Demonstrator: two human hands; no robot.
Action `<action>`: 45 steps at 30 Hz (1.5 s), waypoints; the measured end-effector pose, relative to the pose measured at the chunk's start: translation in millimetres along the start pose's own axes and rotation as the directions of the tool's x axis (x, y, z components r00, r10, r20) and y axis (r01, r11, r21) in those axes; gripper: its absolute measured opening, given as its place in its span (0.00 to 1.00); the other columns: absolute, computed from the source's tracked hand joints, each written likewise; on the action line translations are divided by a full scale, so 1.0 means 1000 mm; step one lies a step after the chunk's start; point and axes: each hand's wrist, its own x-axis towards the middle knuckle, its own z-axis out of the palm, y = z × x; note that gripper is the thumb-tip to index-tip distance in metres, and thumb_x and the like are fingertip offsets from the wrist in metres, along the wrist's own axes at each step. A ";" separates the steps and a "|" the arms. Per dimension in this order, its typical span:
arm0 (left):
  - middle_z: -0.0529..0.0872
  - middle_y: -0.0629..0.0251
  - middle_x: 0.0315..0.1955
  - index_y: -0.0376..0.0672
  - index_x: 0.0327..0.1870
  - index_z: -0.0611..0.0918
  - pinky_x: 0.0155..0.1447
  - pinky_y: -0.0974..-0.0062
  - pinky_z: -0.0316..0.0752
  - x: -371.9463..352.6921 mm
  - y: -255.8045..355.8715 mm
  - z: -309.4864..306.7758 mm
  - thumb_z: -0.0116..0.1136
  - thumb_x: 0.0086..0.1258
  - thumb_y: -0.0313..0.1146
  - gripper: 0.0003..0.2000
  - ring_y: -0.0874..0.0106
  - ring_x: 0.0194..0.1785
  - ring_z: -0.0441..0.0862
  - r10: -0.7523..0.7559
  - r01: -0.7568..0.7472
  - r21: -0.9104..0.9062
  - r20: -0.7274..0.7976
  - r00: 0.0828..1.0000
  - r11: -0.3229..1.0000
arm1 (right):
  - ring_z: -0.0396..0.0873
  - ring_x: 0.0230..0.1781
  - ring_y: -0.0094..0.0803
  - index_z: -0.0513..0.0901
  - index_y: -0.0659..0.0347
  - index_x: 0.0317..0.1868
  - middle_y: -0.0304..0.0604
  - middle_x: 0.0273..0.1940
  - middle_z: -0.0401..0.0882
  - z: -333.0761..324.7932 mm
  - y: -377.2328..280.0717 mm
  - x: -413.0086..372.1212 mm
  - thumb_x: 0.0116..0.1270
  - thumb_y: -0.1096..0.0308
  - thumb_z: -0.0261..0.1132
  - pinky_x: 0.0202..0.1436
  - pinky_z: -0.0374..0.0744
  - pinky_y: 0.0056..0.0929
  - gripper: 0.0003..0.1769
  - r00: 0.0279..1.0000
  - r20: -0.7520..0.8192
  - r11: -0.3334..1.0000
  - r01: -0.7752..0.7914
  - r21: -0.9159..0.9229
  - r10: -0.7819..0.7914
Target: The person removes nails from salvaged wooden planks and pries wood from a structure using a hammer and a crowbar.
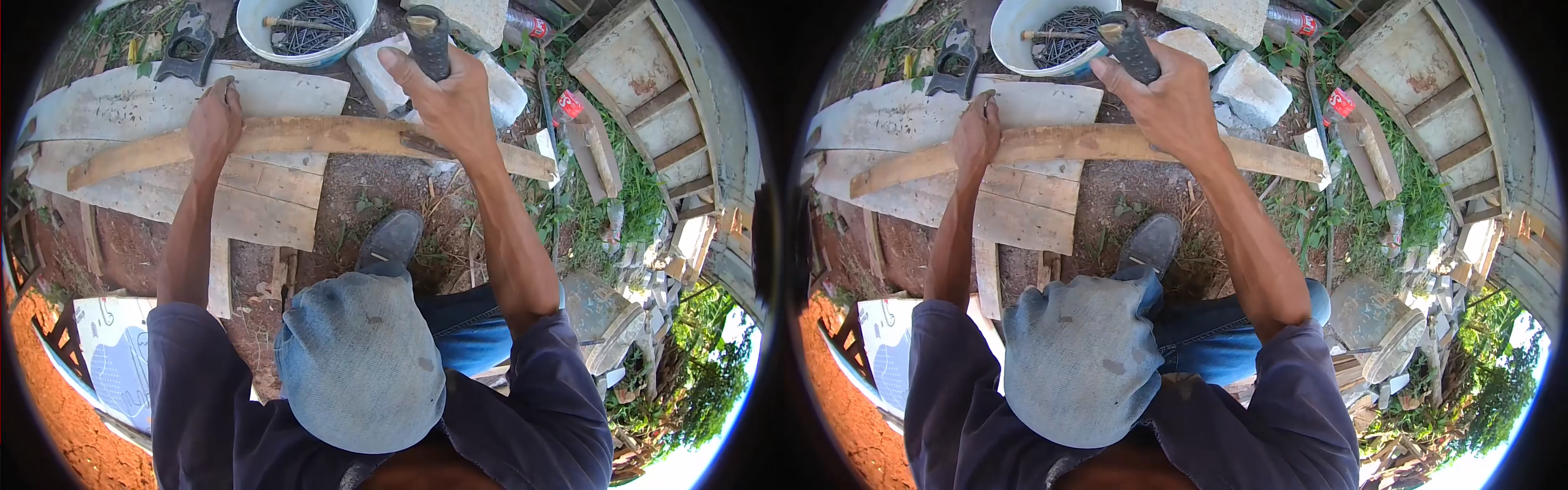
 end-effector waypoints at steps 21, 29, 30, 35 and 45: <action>0.87 0.46 0.44 0.47 0.58 0.82 0.53 0.53 0.76 -0.001 0.000 -0.001 0.46 0.75 0.40 0.17 0.47 0.49 0.84 0.025 -0.025 -0.013 0.020 0.999 1.000 | 0.85 0.34 0.53 0.84 0.66 0.37 0.55 0.29 0.84 0.067 0.004 0.031 0.66 0.48 0.67 0.40 0.80 0.47 0.23 0.986 0.168 0.920 0.080 -0.383 -0.015; 0.87 0.44 0.44 0.52 0.58 0.83 0.52 0.52 0.76 0.005 -0.010 0.007 0.48 0.74 0.42 0.17 0.46 0.49 0.84 0.038 -0.039 0.032 0.024 0.999 0.999 | 0.73 0.23 0.22 0.80 0.62 0.31 0.36 0.23 0.77 -0.122 0.043 -0.104 0.70 0.46 0.66 0.29 0.70 0.22 0.24 0.792 -0.497 0.934 -0.287 0.211 0.355; 0.87 0.45 0.43 0.52 0.58 0.83 0.53 0.53 0.76 0.004 -0.008 0.006 0.48 0.74 0.42 0.17 0.47 0.48 0.84 0.037 -0.038 0.030 0.017 0.999 0.999 | 0.75 0.27 0.23 0.80 0.62 0.33 0.37 0.25 0.78 -0.127 0.047 -0.130 0.71 0.46 0.66 0.30 0.71 0.23 0.24 0.742 -0.551 0.924 -0.291 0.249 0.382; 0.88 0.46 0.41 0.49 0.57 0.84 0.52 0.55 0.77 -0.001 0.002 0.003 0.49 0.73 0.42 0.18 0.49 0.46 0.86 0.041 -0.041 -0.008 -0.004 0.999 0.999 | 0.81 0.36 0.34 0.79 0.66 0.37 0.47 0.35 0.81 -0.095 0.057 -0.244 0.70 0.59 0.68 0.46 0.78 0.35 0.16 0.554 -0.503 0.747 -0.468 0.472 0.664; 0.88 0.46 0.38 0.46 0.54 0.85 0.51 0.56 0.77 0.001 -0.003 0.011 0.49 0.71 0.40 0.17 0.50 0.45 0.86 0.128 -0.123 0.060 -0.092 0.988 0.991 | 0.75 0.64 0.51 0.75 0.61 0.57 0.51 0.65 0.71 -0.062 0.065 -0.335 0.61 0.86 0.58 0.62 0.78 0.45 0.23 0.734 0.092 0.057 -0.176 0.983 0.672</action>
